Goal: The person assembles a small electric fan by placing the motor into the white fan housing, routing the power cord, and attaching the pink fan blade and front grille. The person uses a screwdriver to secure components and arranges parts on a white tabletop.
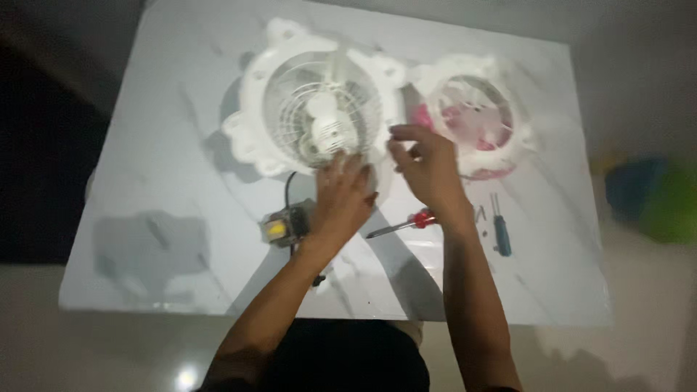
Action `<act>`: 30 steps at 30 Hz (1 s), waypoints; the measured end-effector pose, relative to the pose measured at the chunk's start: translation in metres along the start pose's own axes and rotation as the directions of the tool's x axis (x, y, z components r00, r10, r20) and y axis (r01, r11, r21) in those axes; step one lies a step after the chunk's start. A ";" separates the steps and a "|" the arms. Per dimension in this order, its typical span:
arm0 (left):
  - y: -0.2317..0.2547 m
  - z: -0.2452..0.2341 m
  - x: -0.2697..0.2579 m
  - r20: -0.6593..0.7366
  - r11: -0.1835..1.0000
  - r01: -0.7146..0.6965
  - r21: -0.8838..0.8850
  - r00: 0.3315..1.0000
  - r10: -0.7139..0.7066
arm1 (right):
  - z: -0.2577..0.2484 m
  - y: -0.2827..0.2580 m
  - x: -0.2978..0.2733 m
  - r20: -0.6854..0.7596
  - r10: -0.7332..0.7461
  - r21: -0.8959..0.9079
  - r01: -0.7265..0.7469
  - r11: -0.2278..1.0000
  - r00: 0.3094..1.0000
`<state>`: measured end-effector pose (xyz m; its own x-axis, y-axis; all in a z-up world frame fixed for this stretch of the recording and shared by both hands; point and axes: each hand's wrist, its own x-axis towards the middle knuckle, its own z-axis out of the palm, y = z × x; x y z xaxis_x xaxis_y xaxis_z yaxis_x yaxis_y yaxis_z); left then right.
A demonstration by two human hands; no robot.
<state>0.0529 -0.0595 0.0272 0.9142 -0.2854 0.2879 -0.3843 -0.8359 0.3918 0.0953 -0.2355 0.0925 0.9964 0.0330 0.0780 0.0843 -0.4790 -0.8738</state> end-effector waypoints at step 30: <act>0.000 -0.005 -0.021 -0.099 0.990 -0.136 -0.040 0.986 0.132 | -0.074 0.108 0.020 -0.676 -0.062 -0.136 -0.041 0.990 0.734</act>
<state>0.0335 -0.0507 0.0258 0.8382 -0.3452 0.4222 -0.5102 -0.7698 0.3835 0.1240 -0.3513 0.0348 0.7204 -0.5394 0.4360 0.0409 -0.5945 -0.8030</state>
